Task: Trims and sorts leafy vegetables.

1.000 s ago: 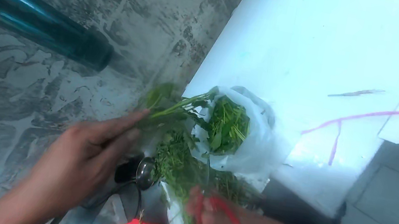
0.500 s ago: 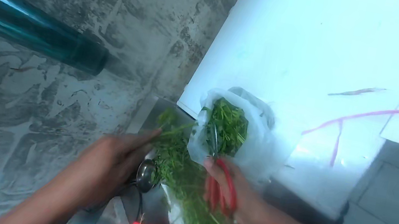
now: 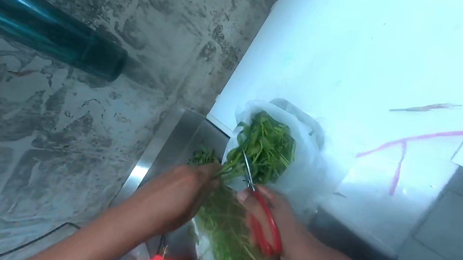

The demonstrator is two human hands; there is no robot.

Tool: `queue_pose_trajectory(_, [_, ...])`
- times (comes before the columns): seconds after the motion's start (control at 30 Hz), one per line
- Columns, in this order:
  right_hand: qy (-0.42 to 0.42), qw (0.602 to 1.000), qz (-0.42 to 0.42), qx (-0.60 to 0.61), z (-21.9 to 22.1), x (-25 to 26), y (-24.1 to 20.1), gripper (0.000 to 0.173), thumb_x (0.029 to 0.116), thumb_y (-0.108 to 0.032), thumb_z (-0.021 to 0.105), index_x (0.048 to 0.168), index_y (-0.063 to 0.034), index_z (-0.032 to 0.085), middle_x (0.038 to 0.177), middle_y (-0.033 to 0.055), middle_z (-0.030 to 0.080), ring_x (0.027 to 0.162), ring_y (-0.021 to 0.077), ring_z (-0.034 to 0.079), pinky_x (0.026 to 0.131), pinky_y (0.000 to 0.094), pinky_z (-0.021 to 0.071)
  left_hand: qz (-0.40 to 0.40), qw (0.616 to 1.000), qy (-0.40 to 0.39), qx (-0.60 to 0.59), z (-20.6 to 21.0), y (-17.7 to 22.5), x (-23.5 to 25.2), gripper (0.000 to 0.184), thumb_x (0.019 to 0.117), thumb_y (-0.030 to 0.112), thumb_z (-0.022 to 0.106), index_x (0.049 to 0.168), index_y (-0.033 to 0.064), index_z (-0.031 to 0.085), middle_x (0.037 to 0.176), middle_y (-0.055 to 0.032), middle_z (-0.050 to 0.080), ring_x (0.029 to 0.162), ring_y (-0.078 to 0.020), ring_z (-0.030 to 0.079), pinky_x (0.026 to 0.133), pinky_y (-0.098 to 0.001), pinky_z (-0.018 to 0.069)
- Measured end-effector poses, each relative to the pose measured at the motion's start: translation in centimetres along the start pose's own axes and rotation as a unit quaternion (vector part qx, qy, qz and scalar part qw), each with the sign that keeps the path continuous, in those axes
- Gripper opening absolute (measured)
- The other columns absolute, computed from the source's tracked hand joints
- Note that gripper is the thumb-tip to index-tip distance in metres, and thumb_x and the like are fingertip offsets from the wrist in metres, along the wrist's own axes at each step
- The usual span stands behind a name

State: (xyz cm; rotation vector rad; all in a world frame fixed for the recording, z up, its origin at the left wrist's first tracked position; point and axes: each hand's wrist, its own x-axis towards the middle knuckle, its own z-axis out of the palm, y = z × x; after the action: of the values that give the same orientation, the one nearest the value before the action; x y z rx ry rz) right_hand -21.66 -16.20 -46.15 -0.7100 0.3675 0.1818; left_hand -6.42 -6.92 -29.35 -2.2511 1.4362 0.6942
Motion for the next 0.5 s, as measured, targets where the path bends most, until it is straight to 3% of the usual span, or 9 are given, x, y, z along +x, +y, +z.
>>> queue_pose_trajectory(0.13, [0.010,1.000,0.006,-0.026,-0.4,0.2,0.8,0.040,0.1006,-0.046,0.061,0.118,-0.0100,0.058,0.076,0.0051,0.061,0.056,0.0174,0.063,0.052,0.0321,0.0579,-0.019,0.999,-0.006,-0.036,0.2,-1.7,1.3,0.037,0.1094,0.037,0.043,0.132,0.0162,0.063,0.090,-0.0020,0.068,0.077,-0.0166,0.066,0.074,-0.0415,0.0579])
queue_pose_trajectory(0.27, [0.033,0.999,0.000,-0.032,-0.8,0.2,0.9,0.037,0.1005,-0.044,0.062,0.115,-0.0104,0.061,0.073,0.0042,0.061,0.052,0.0161,0.061,0.049,0.0305,0.0561,-0.001,0.999,0.021,-0.042,-0.3,-2.1,1.2,0.037,0.1086,0.039,0.042,0.129,0.0186,0.064,0.080,0.0032,0.063,0.066,-0.0116,0.060,0.064,-0.0368,0.0554])
queue_pose_trajectory(0.33, [-0.011,1.000,-0.010,-0.005,-0.9,0.2,1.3,0.040,0.1004,-0.047,0.060,0.119,-0.0116,0.056,0.081,0.0043,0.061,0.062,0.0164,0.064,0.057,0.0312,0.0584,0.006,0.997,0.059,-0.052,-0.6,-2.3,1.2,0.036,0.1085,0.039,0.041,0.127,0.0186,0.065,0.078,0.0046,0.061,0.063,-0.0099,0.058,0.060,-0.0345,0.0540])
queue_pose_trajectory(0.4, [-0.083,0.997,0.001,0.002,-0.8,-0.2,2.1,0.052,0.0967,-0.058,0.058,0.126,-0.0152,0.049,0.092,0.0018,0.061,0.077,0.0140,0.064,0.066,0.0298,0.0563,0.000,0.990,0.109,-0.090,-1.1,-2.4,1.3,0.037,0.1083,0.039,0.043,0.132,0.0183,0.063,0.079,0.0051,0.063,0.062,-0.0082,0.058,0.058,-0.0325,0.0537])
queue_pose_trajectory(0.47, [-0.137,0.990,-0.012,-0.017,-0.6,-0.5,3.1,0.067,0.0924,-0.063,0.061,0.135,-0.0137,0.045,0.099,0.0007,0.062,0.086,0.0126,0.064,0.073,0.0307,0.0560,-0.011,0.981,0.136,-0.139,-1.6,-2.1,1.5,0.045,0.1081,0.037,0.046,0.149,0.0180,0.050,0.082,0.0039,0.064,0.062,-0.0083,0.058,0.057,-0.0317,0.0548])
queue_pose_trajectory(0.5, [-0.162,0.986,-0.039,-0.021,-0.5,-0.5,3.4,0.072,0.0918,-0.063,0.063,0.138,-0.0118,0.042,0.102,0.0003,0.063,0.090,0.0113,0.064,0.076,0.0303,0.0554,-0.018,0.976,0.138,-0.166,-1.7,-1.8,1.6,0.056,0.1080,0.037,0.047,0.160,0.0197,0.034,0.080,0.0030,0.063,0.059,-0.0092,0.057,0.055,-0.0315,0.0540])
